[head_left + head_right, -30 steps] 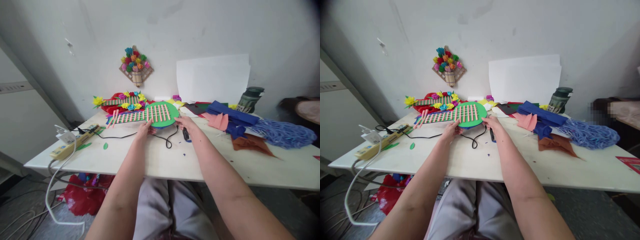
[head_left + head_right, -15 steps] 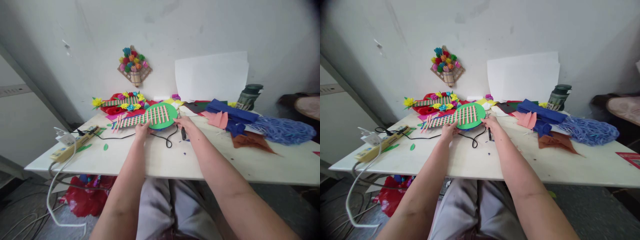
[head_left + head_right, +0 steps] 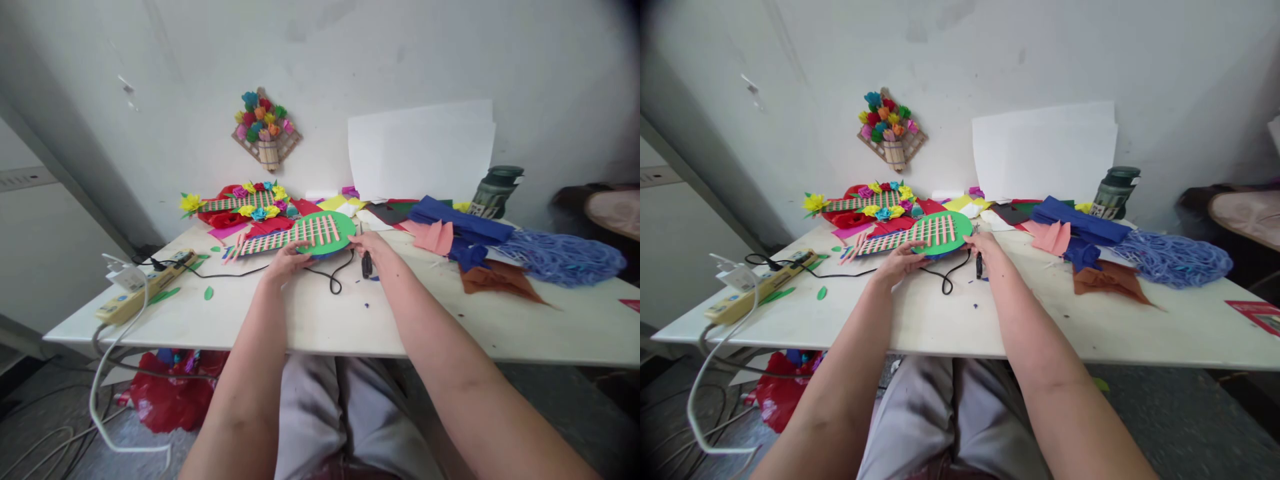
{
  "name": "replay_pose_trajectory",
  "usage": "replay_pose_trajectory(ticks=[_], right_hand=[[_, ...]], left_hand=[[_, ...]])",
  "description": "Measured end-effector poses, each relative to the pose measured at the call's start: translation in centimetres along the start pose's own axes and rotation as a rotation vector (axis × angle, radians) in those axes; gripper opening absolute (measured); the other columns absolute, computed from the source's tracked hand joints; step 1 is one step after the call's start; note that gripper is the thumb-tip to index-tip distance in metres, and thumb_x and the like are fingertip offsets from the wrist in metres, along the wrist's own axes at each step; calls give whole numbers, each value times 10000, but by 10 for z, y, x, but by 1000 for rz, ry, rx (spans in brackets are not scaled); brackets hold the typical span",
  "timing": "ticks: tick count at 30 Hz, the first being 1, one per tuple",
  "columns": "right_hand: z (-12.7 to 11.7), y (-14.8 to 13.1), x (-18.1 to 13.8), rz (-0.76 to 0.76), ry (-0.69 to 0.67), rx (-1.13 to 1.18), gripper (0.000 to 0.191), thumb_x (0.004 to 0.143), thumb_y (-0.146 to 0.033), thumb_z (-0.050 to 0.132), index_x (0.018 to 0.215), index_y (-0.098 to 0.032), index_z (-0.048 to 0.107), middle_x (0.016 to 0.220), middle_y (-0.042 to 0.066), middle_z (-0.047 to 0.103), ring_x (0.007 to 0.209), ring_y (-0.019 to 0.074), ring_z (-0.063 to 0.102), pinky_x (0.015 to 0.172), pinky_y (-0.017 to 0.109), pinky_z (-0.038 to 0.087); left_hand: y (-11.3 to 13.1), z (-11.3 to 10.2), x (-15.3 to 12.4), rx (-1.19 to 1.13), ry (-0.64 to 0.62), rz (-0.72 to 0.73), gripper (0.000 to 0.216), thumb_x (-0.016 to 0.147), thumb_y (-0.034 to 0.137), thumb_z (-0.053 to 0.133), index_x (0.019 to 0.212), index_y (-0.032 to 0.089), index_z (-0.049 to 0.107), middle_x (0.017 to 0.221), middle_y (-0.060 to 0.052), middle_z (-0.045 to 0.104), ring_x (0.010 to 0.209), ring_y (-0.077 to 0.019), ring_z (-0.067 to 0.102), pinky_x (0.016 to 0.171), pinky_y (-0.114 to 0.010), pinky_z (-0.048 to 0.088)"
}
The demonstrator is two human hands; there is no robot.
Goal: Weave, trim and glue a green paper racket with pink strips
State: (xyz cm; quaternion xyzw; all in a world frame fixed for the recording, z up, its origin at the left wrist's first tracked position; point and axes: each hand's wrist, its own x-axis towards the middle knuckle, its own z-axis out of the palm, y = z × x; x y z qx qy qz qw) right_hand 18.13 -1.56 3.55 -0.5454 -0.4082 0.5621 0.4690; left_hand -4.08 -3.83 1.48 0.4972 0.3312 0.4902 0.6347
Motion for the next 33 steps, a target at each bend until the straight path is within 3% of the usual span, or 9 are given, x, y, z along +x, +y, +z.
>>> replay_pose_trajectory(ticks=[4,10,15,20,23,26,29,33], right_hand=[[0,1,1,8,-13,7,211,819,-103,502,625,-144,429,460,16,572,306,4,222,310,147,170],[4,2,-3,-19,7,12,141,817,-130,517,688,-131,462,482,24,587,306,5,240,303,138,179],[5,6,-1,-33,18,35,60,824,-178,518,804,-122,507,504,24,593,315,28,328,338,151,306],[9,6,-5,33,3,-58,296,874,-356,416,1072,-140,452,520,30,603,323,80,414,368,202,392],[12,4,-7,47,37,-178,386,877,-431,366,1132,-148,436,491,12,576,298,79,383,358,208,374],[10,6,-3,-62,173,-322,360,857,-432,402,1016,-135,528,481,2,546,297,63,356,343,188,310],[4,8,4,-263,324,-468,335,778,-445,515,906,-142,580,547,14,571,386,81,458,387,189,335],[2,8,6,-595,264,-665,358,663,-438,633,921,-190,616,586,-16,580,523,107,520,496,204,373]], left_hand=[[-3,-3,2,-90,18,-93,331,626,-26,606,929,106,611,783,-62,655,750,-172,658,780,-294,514],[-6,-3,5,-118,28,-41,317,623,-50,589,902,97,619,736,-49,653,705,-149,656,773,-278,516],[-7,-4,7,-118,7,-38,345,642,-46,582,959,90,603,776,-74,664,766,-167,658,835,-303,489],[-8,-7,8,-116,22,-27,350,657,-30,579,983,98,581,740,-65,664,753,-179,662,807,-307,504],[-8,-7,7,-112,33,-28,338,662,-25,574,978,97,579,732,-63,662,743,-180,663,799,-310,509],[-7,-8,7,-93,35,-29,332,666,-12,582,981,94,581,737,-63,660,735,-179,663,791,-309,513],[-8,-10,7,-82,34,-24,331,669,-1,592,987,92,582,743,-65,659,740,-179,662,774,-293,518],[-9,-13,8,-80,31,-26,305,670,7,600,964,88,592,756,-69,658,737,-176,661,763,-287,522]])
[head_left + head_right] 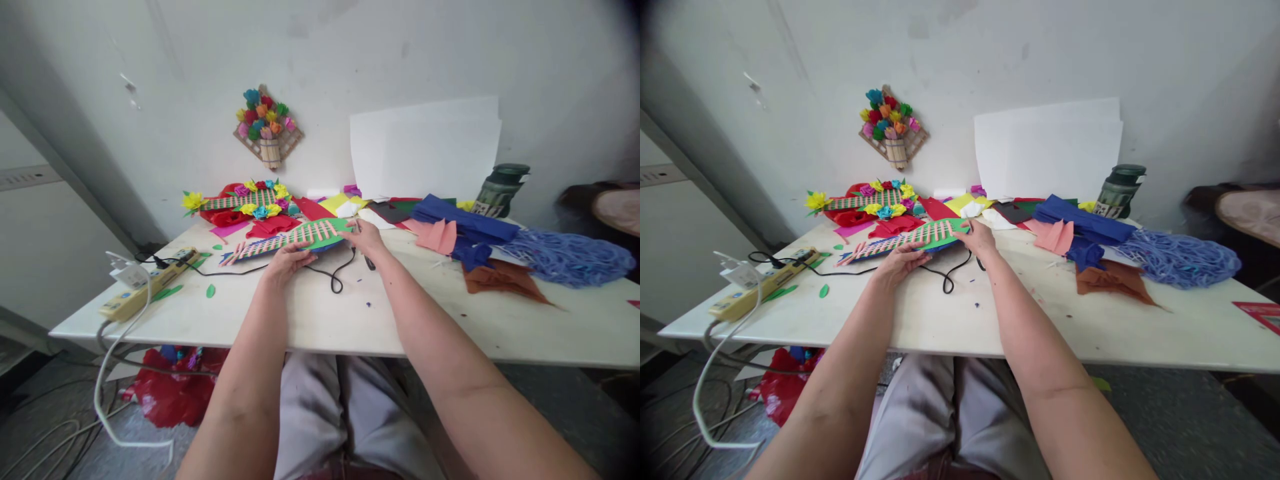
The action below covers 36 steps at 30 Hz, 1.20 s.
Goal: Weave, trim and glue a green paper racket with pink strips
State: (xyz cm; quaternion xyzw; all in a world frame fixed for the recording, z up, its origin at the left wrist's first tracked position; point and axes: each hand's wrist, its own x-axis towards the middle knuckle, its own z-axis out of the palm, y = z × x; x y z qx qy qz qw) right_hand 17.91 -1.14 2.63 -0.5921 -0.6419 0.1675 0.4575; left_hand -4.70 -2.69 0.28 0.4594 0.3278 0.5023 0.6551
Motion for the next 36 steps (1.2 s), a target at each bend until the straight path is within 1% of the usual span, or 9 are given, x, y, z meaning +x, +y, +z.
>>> replay_pose_trajectory(ticks=[2,4,8,14,19,23,30,32,36], right_hand=[[1,-2,-1,-146,-66,-52,338,635,-427,657,889,-205,648,607,-22,585,586,118,523,536,211,373],[2,-5,-3,-208,-120,-109,298,633,-416,661,848,-210,673,621,-19,593,620,127,519,554,218,370],[5,-6,-5,-232,-130,-196,223,672,-394,640,798,-219,694,633,-6,611,643,139,524,573,229,369],[6,-5,-5,-228,-153,-237,227,707,-393,620,866,-250,696,773,8,674,714,158,568,600,238,390],[7,-8,-7,-216,-173,-245,200,712,-383,624,855,-265,695,875,2,691,791,173,593,651,248,411],[8,-9,-9,-240,-168,-271,199,727,-397,605,863,-281,694,882,-1,691,794,177,597,652,254,407],[9,-10,-9,-303,-85,-307,232,777,-401,551,940,-298,680,861,13,685,779,175,582,641,252,387],[5,-12,-9,-355,-56,-329,229,779,-404,550,921,-285,685,854,18,670,777,171,570,637,249,378],[-5,-20,-10,-465,-40,-399,270,755,-459,562,801,-233,704,866,34,629,759,161,553,625,252,362]], left_hand=[[0,0,0,0,9,-2,291,673,7,598,954,86,599,759,-71,656,733,-170,659,769,-293,521],[1,1,-1,-3,24,-3,281,678,6,593,947,86,604,757,-69,655,727,-164,658,771,-296,521],[3,4,-2,3,46,-14,258,686,10,590,934,81,611,733,-67,654,696,-158,656,740,-287,530],[3,5,-3,24,53,-20,251,699,40,603,947,72,615,685,-70,654,662,-162,654,696,-281,537],[0,4,-1,24,67,9,219,692,53,621,910,71,626,754,-84,667,676,-166,657,726,-291,531],[-1,3,2,2,73,25,191,691,52,620,879,79,636,809,-84,670,728,-167,658,762,-284,523],[0,1,4,-106,155,27,179,672,-20,572,815,75,621,764,-74,661,805,-172,652,829,-291,504],[0,-1,4,-110,149,21,197,669,-21,566,832,77,617,749,-73,660,792,-172,655,816,-282,507],[1,-2,3,-108,108,22,227,660,-18,562,859,79,614,735,-77,665,748,-171,661,785,-266,515]])
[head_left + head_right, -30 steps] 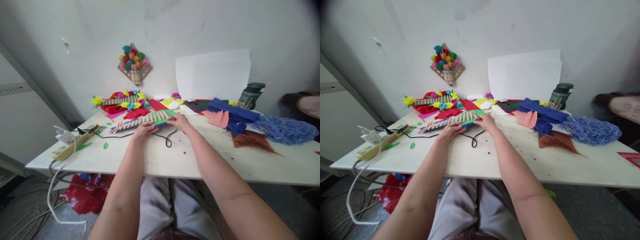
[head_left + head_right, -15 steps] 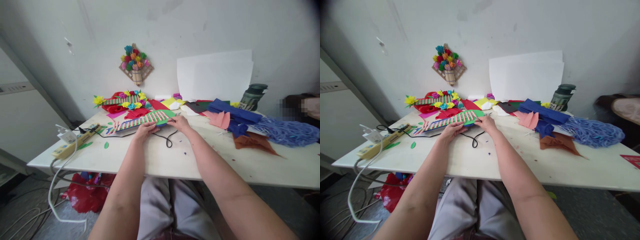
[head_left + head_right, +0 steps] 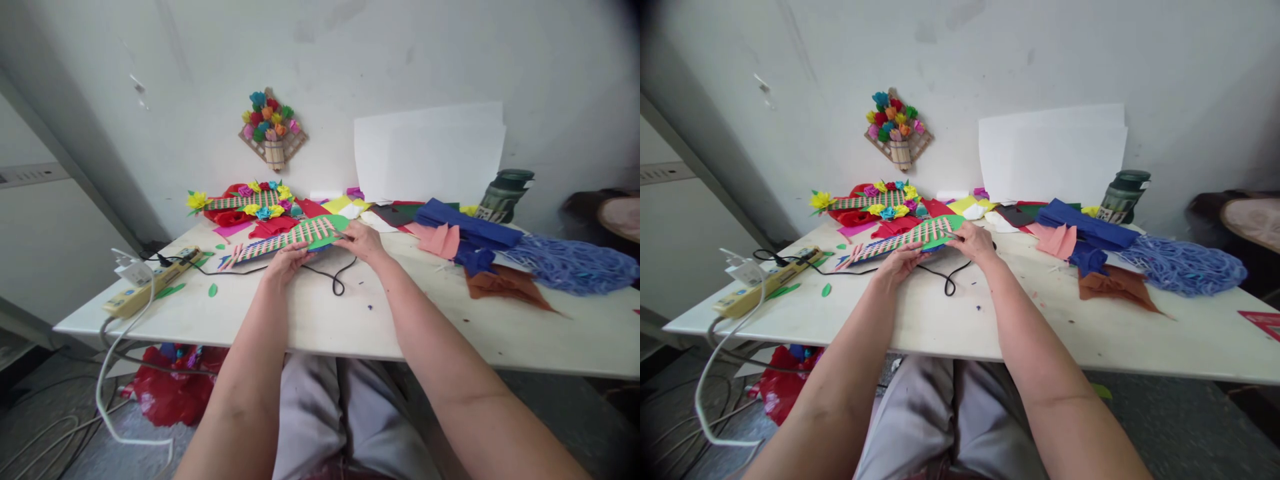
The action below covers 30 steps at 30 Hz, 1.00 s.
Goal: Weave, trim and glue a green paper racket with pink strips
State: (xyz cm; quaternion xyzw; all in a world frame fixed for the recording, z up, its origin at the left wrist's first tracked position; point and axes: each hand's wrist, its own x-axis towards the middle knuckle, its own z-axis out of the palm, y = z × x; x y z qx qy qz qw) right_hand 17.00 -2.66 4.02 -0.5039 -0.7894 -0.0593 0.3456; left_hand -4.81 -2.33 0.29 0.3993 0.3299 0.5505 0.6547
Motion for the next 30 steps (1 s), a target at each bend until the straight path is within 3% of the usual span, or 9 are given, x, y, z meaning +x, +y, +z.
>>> replay_pose_trajectory(ticks=[6,12,18,23,30], right_hand=[[-5,0,1,-93,-80,40,198,712,-409,633,801,-248,708,1014,1,615,799,145,566,650,246,372],[-1,0,1,-74,-149,115,142,705,-380,645,765,-268,708,868,4,671,840,182,576,661,253,369],[-3,-4,0,-95,-160,-25,220,773,-418,559,743,-244,690,764,24,668,777,178,570,619,253,333],[-4,-9,-1,-145,-153,-185,308,825,-424,476,703,-211,662,744,44,663,688,167,557,585,261,294],[-1,-10,0,-170,-150,-244,265,835,-389,466,788,-215,660,760,57,662,684,181,554,585,268,286]], left_hand=[[2,3,-4,53,-46,-26,297,661,-10,554,938,82,615,704,-73,664,672,-161,659,763,-290,525],[3,4,-4,83,-37,-19,287,667,8,559,938,84,614,709,-70,662,643,-155,657,699,-273,538],[3,3,-3,104,-38,-3,209,687,67,601,894,84,627,671,-73,661,620,-167,654,600,-242,532],[3,3,-4,108,-49,6,218,651,68,661,868,85,643,696,-69,664,624,-160,650,637,-255,532],[2,3,-4,129,-43,12,266,643,49,651,906,79,632,695,-77,666,638,-174,655,668,-276,531]])
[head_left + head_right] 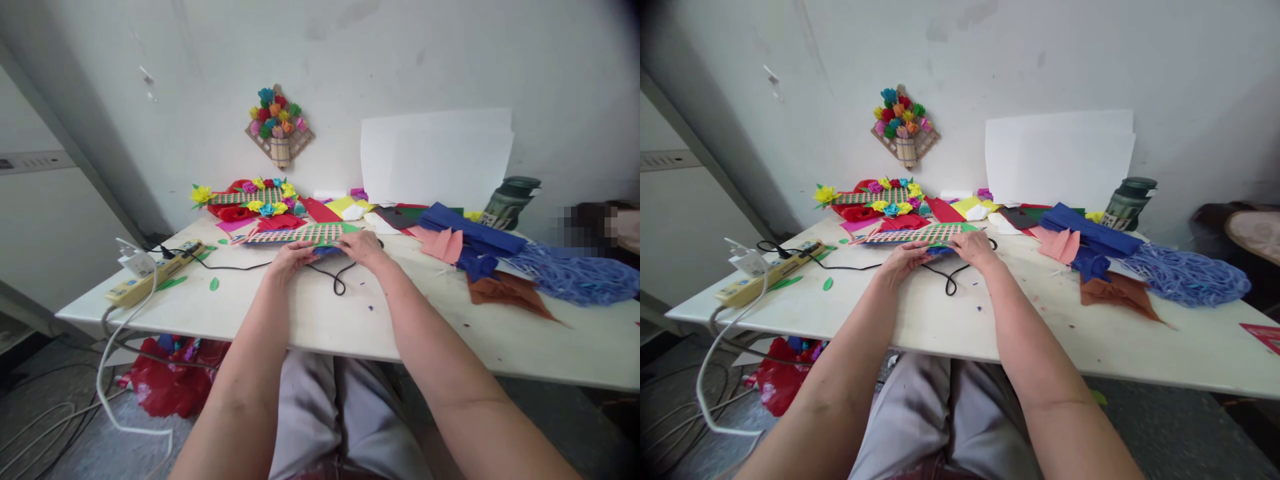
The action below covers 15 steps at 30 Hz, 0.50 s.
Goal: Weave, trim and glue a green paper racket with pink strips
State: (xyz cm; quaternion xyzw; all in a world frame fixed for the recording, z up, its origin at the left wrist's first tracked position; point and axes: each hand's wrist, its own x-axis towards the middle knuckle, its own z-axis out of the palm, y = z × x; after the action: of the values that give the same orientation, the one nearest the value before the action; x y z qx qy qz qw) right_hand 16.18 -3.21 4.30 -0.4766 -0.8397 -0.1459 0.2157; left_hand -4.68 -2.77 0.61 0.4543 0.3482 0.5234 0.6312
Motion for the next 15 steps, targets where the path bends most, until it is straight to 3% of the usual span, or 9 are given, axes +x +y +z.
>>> replay_pose_trajectory(ticks=[6,15], right_hand=[[1,0,-1,24,5,-32,231,840,-335,454,838,-205,645,775,59,666,681,179,555,583,265,283],[0,-5,-1,40,0,-42,201,838,-277,451,870,-194,631,804,56,667,720,184,571,581,264,281]], left_hand=[[0,1,0,-3,-6,-14,295,643,10,614,932,69,613,707,-98,676,671,-194,664,646,-258,531],[0,3,-1,19,1,-33,168,674,101,627,838,87,595,676,-110,674,690,-237,666,639,-313,533]])
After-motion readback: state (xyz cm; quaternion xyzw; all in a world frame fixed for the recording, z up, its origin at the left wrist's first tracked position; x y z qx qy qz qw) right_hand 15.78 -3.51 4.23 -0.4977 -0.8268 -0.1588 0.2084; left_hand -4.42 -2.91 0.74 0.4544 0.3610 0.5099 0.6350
